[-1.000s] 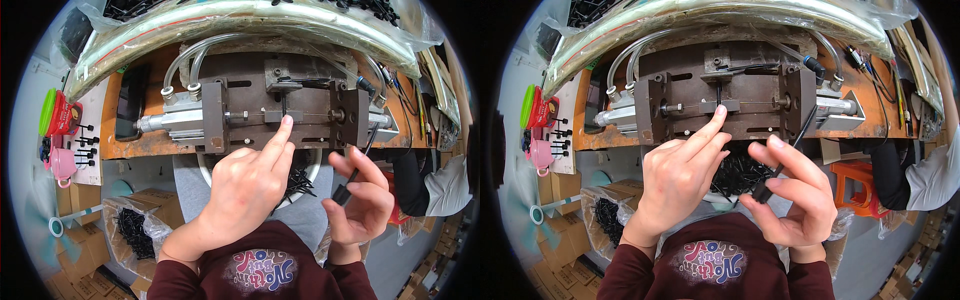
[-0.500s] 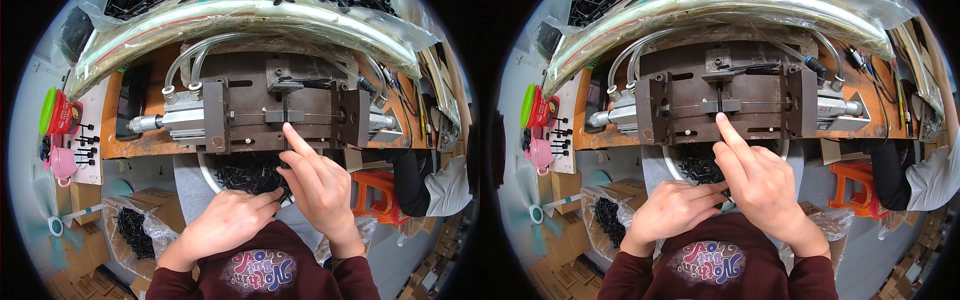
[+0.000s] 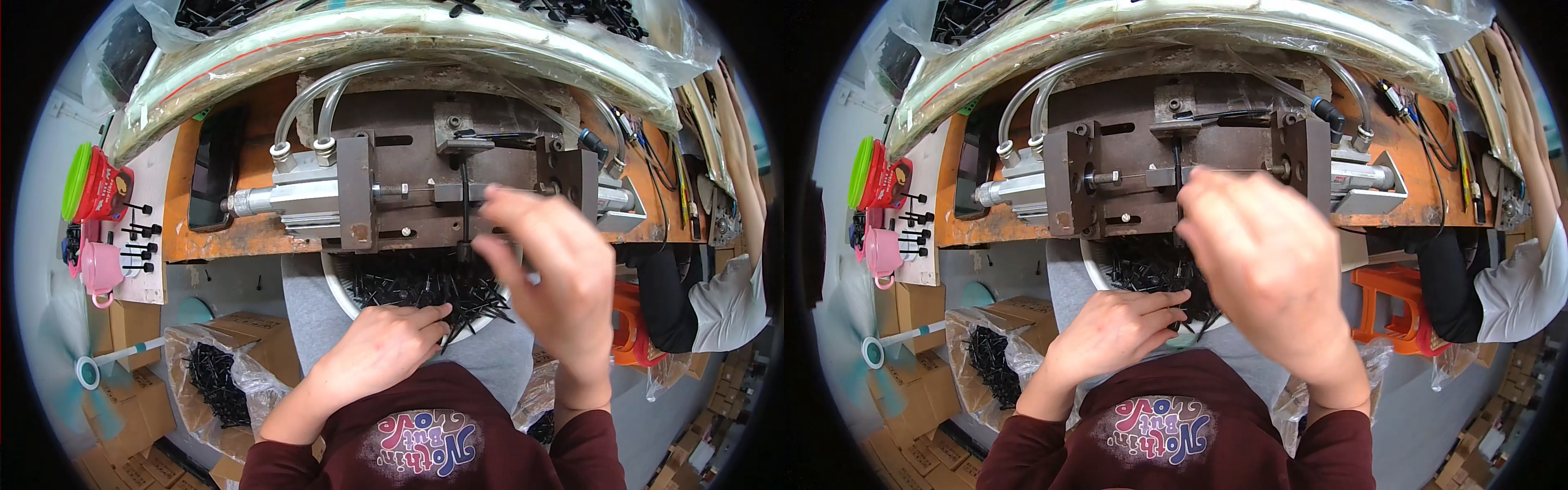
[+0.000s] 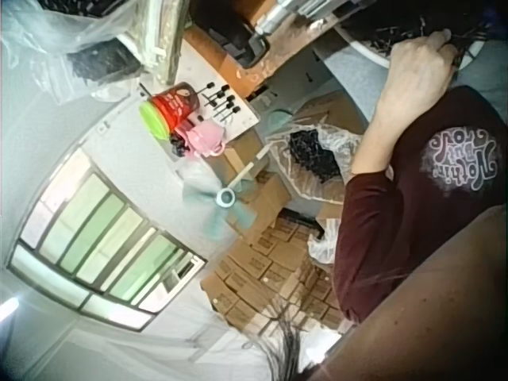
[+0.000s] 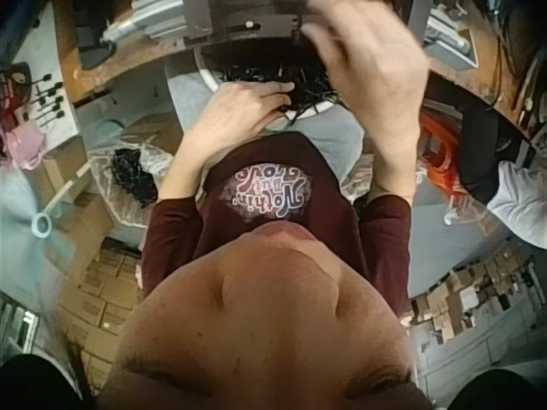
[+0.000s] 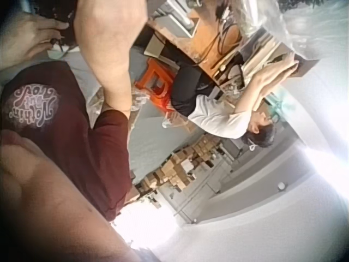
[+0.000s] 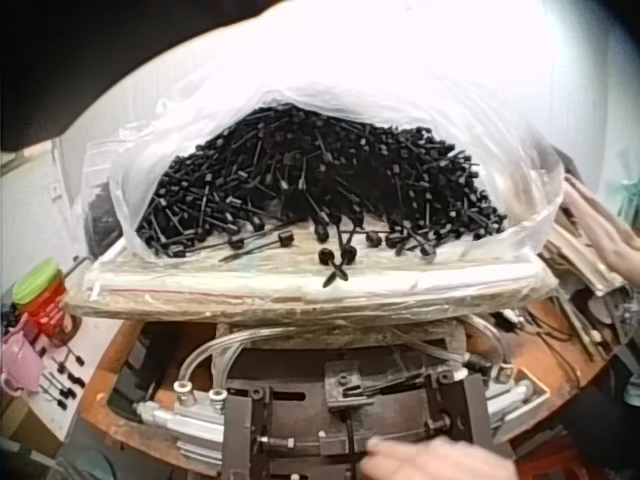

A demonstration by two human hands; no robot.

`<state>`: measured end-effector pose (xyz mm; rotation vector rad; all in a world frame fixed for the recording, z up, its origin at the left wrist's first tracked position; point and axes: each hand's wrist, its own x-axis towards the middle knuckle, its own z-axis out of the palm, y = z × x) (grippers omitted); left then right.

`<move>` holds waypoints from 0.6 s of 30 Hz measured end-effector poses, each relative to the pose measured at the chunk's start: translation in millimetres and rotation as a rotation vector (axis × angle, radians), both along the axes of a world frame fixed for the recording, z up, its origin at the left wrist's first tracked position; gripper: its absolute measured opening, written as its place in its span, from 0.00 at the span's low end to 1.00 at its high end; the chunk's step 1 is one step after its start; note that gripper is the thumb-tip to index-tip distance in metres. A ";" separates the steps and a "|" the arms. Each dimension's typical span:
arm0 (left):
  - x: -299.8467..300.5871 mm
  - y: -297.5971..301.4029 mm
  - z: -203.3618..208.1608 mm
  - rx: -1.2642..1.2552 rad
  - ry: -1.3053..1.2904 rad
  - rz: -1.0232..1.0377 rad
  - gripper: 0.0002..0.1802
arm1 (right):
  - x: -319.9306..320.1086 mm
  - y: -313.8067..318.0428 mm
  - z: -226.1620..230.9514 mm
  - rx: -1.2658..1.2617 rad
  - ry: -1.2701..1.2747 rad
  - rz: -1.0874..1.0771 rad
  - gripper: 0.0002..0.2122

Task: Assembling small black plastic components using a pneumatic machine at a workbench.

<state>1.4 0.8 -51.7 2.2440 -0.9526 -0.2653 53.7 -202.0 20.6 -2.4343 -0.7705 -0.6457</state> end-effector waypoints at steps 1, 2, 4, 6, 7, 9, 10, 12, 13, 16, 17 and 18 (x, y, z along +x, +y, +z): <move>-0.5 2.2 -1.2 -0.006 0.007 -0.006 0.12 | 9.1 -3.6 4.2 -0.044 -0.098 -0.027 0.11; -0.9 4.7 -2.3 -0.012 0.014 -0.011 0.13 | 20.0 -7.7 7.0 -0.088 -0.195 -0.053 0.10; -1.6 4.3 -0.5 -0.043 0.001 -0.016 0.16 | 41.8 -14.5 13.2 -0.198 -0.227 -0.113 0.08; -3.5 1.1 4.1 -0.090 -0.038 -0.011 0.20 | 63.6 -17.5 11.5 -0.296 -0.270 -0.121 0.04; -4.0 0.8 5.3 -0.100 -0.048 -0.015 0.21 | 72.0 -18.7 8.6 -0.351 -0.272 -0.111 0.03; -4.6 0.6 8.2 -0.119 -0.068 -0.019 0.25 | 85.5 -17.1 3.6 -0.464 -0.296 -0.102 0.02; -4.6 0.7 10.0 -0.129 -0.084 -0.020 0.25 | 86.7 -15.3 3.1 -0.490 -0.299 -0.108 0.02; -4.3 1.6 13.1 -0.149 -0.113 -0.019 0.24 | 88.7 -11.9 3.6 -0.543 -0.302 -0.118 0.03; -3.9 2.6 16.4 -0.164 -0.119 -0.009 0.24 | 87.6 -13.0 5.4 -0.519 -0.292 -0.092 0.00; -3.7 5.3 23.1 -0.281 -0.145 0.074 0.23 | 74.4 -19.3 22.9 -0.459 -0.362 -0.147 0.02; -2.4 5.9 23.4 -0.367 -0.163 0.137 0.23 | 70.1 -24.2 29.5 -0.432 -0.398 -0.142 0.04; -1.3 6.1 22.8 -0.457 -0.176 0.193 0.23 | 61.3 -26.5 38.1 -0.385 -0.434 -0.127 0.04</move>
